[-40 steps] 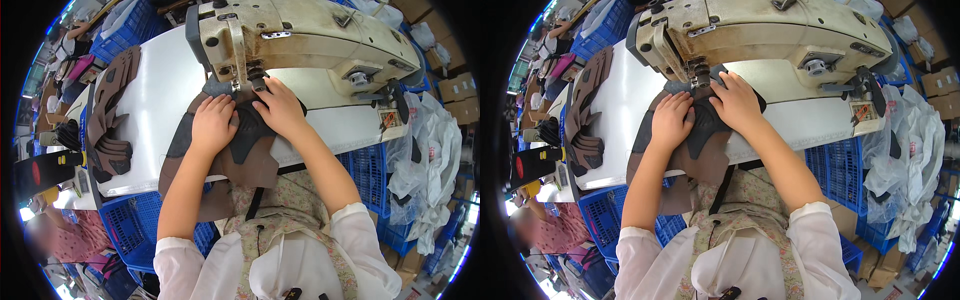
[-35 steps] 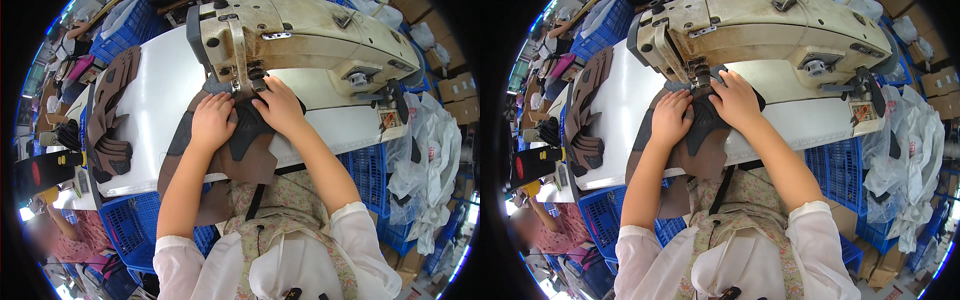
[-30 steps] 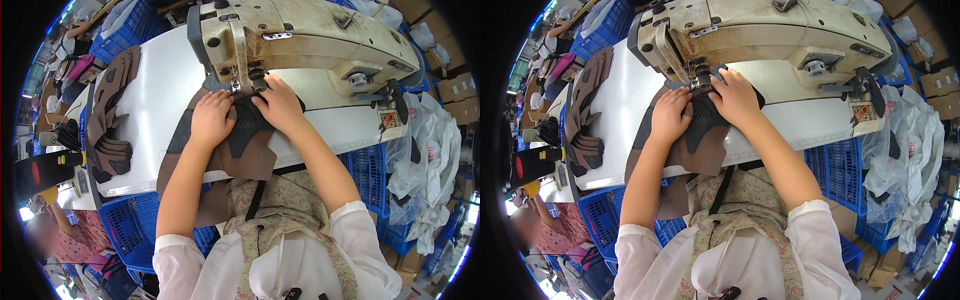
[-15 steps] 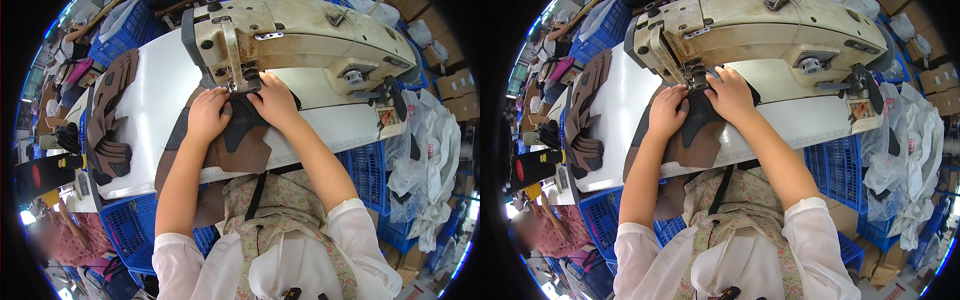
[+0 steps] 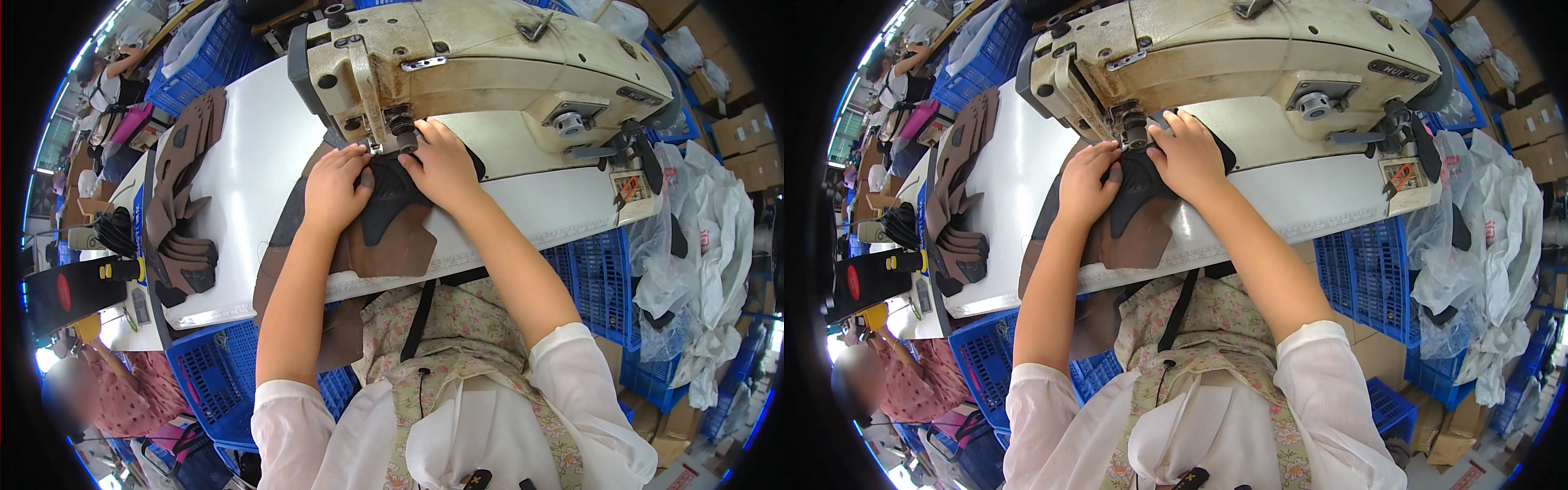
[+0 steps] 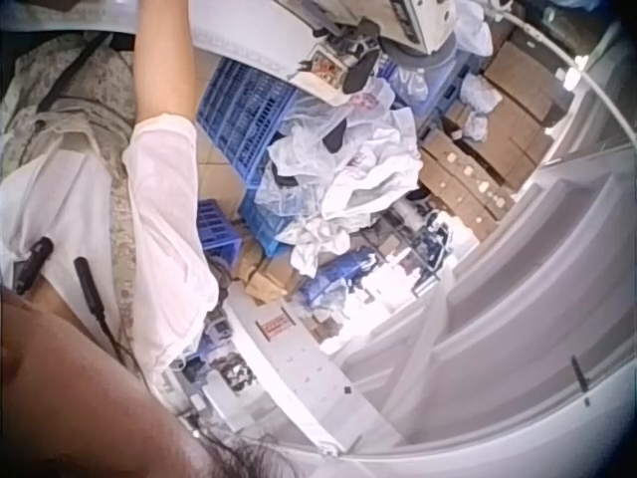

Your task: Stitch together various brown and black shoe upper components using an industrial sewing machine.

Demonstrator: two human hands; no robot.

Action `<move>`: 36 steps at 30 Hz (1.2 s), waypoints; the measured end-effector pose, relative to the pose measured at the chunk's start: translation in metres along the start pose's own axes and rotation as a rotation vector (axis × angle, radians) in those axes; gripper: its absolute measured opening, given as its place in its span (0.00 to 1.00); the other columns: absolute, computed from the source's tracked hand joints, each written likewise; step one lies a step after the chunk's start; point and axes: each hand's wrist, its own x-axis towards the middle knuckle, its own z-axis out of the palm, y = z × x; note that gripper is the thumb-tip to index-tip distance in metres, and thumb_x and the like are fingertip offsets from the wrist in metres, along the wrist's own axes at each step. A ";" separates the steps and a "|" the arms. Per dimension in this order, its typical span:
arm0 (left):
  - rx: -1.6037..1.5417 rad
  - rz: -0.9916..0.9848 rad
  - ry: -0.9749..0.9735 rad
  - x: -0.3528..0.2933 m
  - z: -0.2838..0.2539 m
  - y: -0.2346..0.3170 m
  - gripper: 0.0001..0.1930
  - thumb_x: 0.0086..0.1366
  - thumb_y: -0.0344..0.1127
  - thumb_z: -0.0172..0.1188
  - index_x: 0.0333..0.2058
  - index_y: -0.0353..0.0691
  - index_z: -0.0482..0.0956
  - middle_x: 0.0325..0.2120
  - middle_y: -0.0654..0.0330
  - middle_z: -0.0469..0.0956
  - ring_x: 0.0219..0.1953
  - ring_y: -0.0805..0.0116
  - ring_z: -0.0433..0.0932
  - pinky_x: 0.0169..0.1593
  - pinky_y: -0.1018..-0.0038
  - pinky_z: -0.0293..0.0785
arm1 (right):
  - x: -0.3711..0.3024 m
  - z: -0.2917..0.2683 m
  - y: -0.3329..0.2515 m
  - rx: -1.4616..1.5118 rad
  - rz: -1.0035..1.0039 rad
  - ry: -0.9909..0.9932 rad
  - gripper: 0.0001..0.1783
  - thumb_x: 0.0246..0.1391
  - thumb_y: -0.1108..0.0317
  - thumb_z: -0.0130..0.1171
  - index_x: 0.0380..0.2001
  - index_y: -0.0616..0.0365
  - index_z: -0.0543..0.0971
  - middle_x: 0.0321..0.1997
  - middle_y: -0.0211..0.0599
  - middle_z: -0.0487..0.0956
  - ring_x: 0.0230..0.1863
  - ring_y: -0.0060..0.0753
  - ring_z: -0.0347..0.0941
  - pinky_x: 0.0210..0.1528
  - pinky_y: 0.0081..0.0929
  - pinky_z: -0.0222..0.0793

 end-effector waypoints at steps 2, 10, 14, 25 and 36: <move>0.009 0.001 -0.004 -0.001 0.000 -0.001 0.12 0.58 0.31 0.60 0.40 0.34 0.83 0.47 0.53 0.82 0.52 0.55 0.79 0.61 0.60 0.70 | 0.000 0.000 -0.001 0.001 0.004 -0.007 0.20 0.53 0.57 0.64 0.49 0.48 0.79 0.59 0.43 0.75 0.64 0.53 0.67 0.65 0.46 0.64; 0.003 0.004 -0.004 -0.001 -0.002 -0.001 0.12 0.59 0.30 0.59 0.41 0.35 0.83 0.48 0.53 0.82 0.52 0.55 0.79 0.62 0.61 0.70 | 0.001 -0.002 -0.004 0.015 0.025 -0.009 0.19 0.53 0.59 0.66 0.40 0.65 0.81 0.60 0.44 0.73 0.66 0.52 0.65 0.65 0.45 0.64; -0.023 0.012 -0.044 0.001 -0.007 -0.003 0.13 0.60 0.31 0.60 0.43 0.34 0.82 0.49 0.51 0.80 0.54 0.53 0.77 0.62 0.61 0.69 | -0.003 -0.015 0.001 0.120 0.052 0.008 0.21 0.53 0.56 0.65 0.49 0.50 0.80 0.58 0.42 0.76 0.60 0.48 0.70 0.58 0.41 0.68; 0.255 -0.056 -0.181 -0.012 -0.025 -0.014 0.26 0.67 0.45 0.58 0.59 0.39 0.74 0.60 0.46 0.71 0.63 0.46 0.67 0.64 0.60 0.64 | -0.069 -0.097 -0.067 1.080 0.517 -0.424 0.26 0.54 0.65 0.66 0.56 0.58 0.77 0.47 0.41 0.82 0.42 0.29 0.77 0.44 0.27 0.71; 0.463 -0.169 -0.133 -0.019 -0.017 0.042 0.30 0.67 0.58 0.55 0.50 0.35 0.81 0.43 0.45 0.81 0.43 0.50 0.80 0.42 0.61 0.79 | -0.042 -0.117 -0.006 0.569 0.616 -0.252 0.24 0.48 0.78 0.50 0.48 0.56 0.83 0.48 0.38 0.84 0.47 0.29 0.78 0.51 0.25 0.71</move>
